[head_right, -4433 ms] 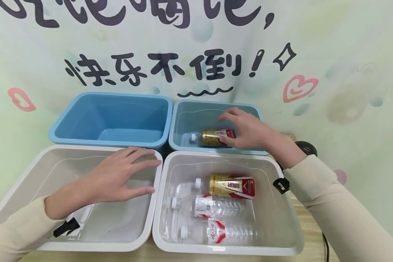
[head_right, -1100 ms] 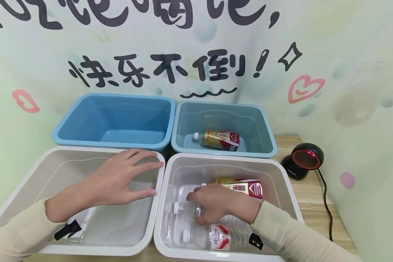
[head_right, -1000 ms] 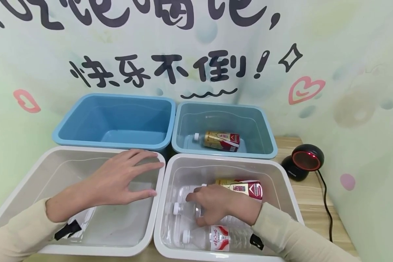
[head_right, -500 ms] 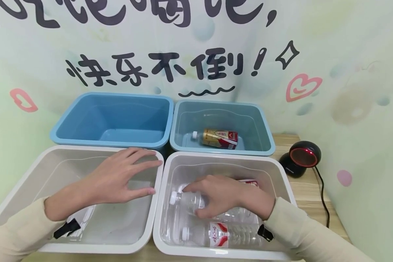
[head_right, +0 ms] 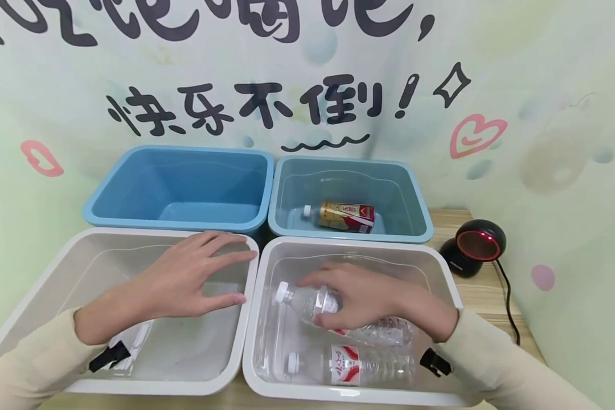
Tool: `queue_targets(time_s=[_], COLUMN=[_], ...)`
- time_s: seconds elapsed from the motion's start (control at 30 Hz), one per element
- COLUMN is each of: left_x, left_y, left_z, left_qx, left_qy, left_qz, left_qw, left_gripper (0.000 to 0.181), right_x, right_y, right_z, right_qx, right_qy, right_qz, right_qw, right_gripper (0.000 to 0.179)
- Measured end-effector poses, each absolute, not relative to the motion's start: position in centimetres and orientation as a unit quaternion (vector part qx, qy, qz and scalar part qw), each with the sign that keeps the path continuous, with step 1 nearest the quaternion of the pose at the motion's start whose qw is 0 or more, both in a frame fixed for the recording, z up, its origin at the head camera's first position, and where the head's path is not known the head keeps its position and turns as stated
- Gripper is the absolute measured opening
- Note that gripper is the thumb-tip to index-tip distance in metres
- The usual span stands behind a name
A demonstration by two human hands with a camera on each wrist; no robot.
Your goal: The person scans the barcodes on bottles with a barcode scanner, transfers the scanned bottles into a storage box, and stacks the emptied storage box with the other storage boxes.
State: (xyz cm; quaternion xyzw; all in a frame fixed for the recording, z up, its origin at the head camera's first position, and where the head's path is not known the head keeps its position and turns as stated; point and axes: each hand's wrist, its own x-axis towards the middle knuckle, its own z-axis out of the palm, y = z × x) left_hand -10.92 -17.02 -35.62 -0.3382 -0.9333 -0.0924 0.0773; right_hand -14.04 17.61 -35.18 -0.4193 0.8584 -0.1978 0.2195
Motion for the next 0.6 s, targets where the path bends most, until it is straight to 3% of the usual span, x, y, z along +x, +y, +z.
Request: queue_targets(time_s=[0.6], left_x=[-10.9], left_y=[-17.1], left_z=[-35.7], left_qx=[-0.337], left_qy=[-0.934], left_qz=[-0.091], left_qw=[0.074], left_gripper=[0.070], right_x=[-13.4], right_y=[19.9], right_z=[-31.5], right_qx=[-0.433], right_qy=[0.856], right_qz=[-0.236], right_qw=[0.158], right_gripper=[0.064])
